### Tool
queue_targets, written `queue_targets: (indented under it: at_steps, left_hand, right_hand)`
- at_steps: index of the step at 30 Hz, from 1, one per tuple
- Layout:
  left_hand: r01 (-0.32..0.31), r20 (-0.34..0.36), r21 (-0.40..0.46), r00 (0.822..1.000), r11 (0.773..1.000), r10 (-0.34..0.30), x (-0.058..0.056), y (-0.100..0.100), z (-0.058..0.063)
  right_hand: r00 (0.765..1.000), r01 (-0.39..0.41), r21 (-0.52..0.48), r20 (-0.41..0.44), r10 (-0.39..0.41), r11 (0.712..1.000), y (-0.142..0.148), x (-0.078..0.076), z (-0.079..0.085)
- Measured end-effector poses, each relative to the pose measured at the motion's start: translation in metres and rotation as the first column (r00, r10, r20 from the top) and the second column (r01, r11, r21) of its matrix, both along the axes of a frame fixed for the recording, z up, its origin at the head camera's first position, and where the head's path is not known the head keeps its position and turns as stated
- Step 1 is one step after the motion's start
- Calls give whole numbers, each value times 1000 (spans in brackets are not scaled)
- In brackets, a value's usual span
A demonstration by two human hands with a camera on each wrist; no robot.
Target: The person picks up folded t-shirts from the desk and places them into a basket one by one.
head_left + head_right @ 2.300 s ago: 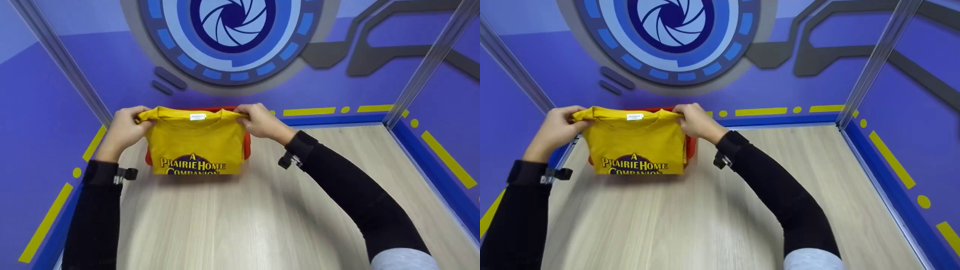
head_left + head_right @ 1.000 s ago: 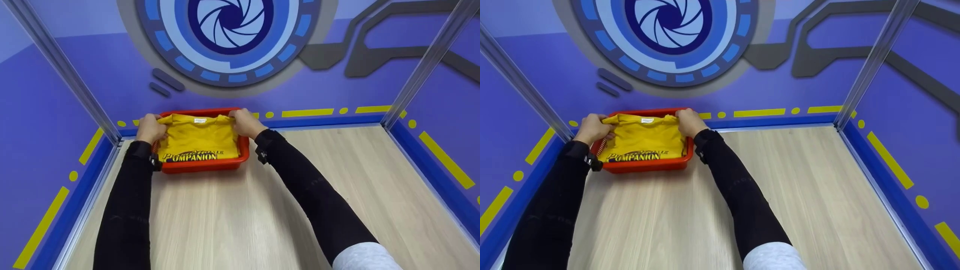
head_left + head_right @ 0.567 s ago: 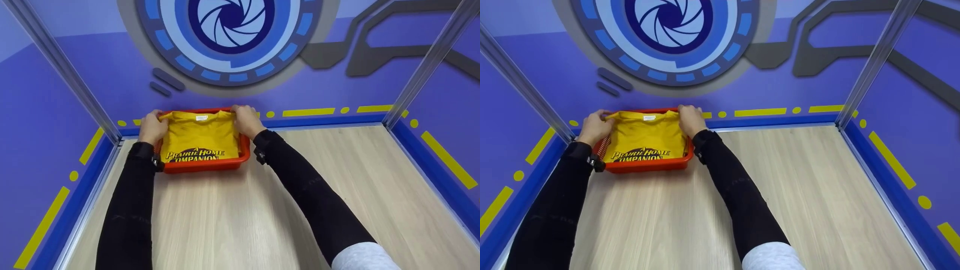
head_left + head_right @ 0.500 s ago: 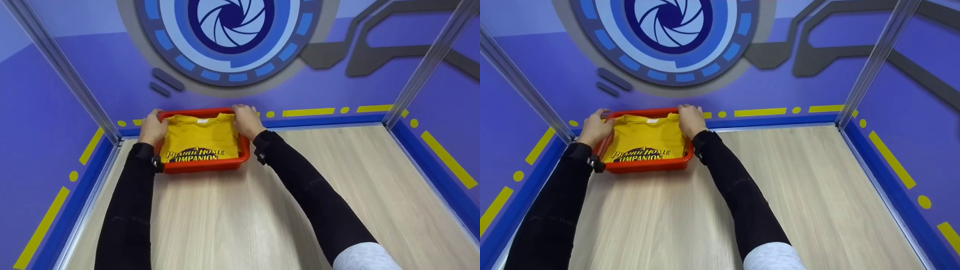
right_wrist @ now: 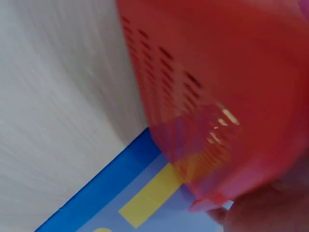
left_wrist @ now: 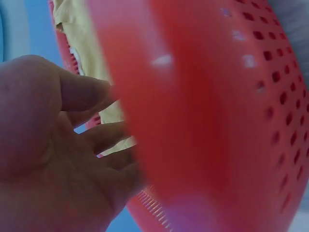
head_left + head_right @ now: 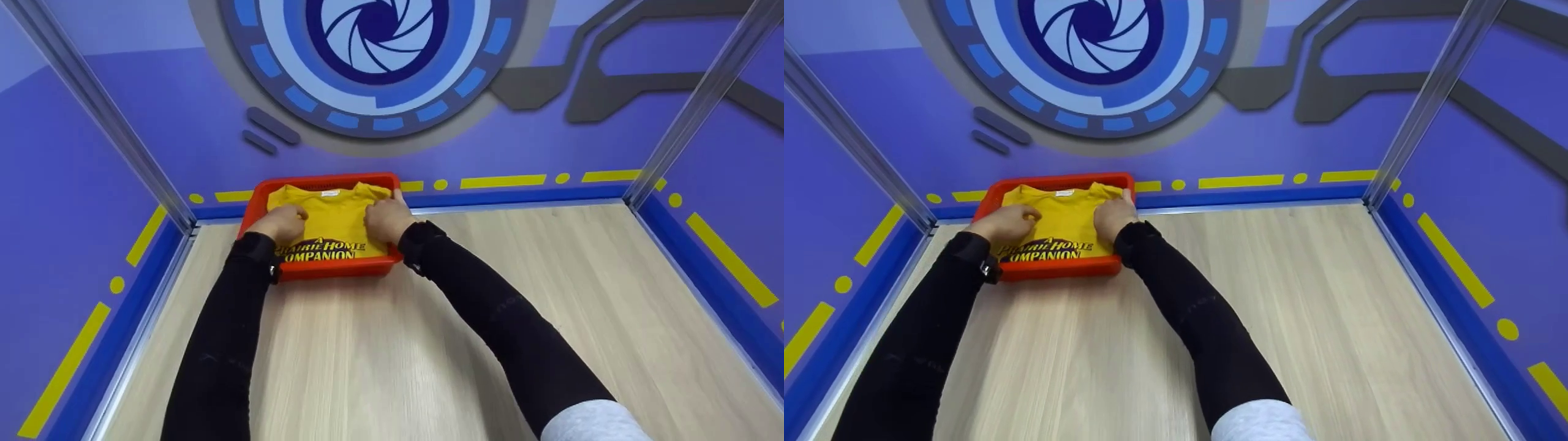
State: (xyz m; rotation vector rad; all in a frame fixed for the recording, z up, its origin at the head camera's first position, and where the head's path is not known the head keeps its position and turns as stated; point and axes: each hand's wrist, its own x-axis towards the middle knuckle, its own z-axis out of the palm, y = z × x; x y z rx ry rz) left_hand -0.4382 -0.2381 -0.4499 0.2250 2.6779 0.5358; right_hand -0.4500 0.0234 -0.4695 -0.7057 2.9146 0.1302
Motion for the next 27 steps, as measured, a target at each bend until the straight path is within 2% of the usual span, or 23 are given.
queue_targets:
  at_steps: [4,7,10,12,14,16,18,21,23,25,27]
  left_hand:
    - [24,-12,-14,1000,1000,-24,0,1,-6]
    - [22,-34,-10,999,1000,-22,3,-2,-6]
    - [1,-120,17,993,1000,1,12,-2,-1]
    - [-4,-187,51,982,999,14,21,1,1]
    - [22,-251,72,968,997,-3,30,6,2]
    - [49,-271,65,962,997,-30,40,11,1]
    - [68,-269,33,962,997,-57,49,15,-2]
    - [68,-246,-18,967,998,-70,60,19,-8]
    - [74,-243,-50,966,996,-84,66,21,-12]
    - [93,-244,-68,964,993,-107,72,22,-14]
    - [103,-253,-76,960,992,-119,78,21,-13]
  right_hand:
    - [1000,7,53,15,-8,999,0,-3,-5]
    - [1000,10,30,17,-11,1000,0,-6,-6]
    - [999,-44,-119,-11,43,992,1,0,-1]
    - [994,-112,-231,-14,112,966,2,11,3]
    - [983,-179,-297,-5,186,938,3,25,9]
    - [974,-196,-292,53,220,936,3,36,12]
    - [969,-187,-248,114,220,951,2,45,14]
    - [961,-140,-175,213,177,975,-1,52,12]
    - [951,-108,-162,269,149,981,-2,55,10]
    - [947,-88,-169,290,135,982,-1,56,8]
    - [955,-82,-195,265,133,977,1,58,8]
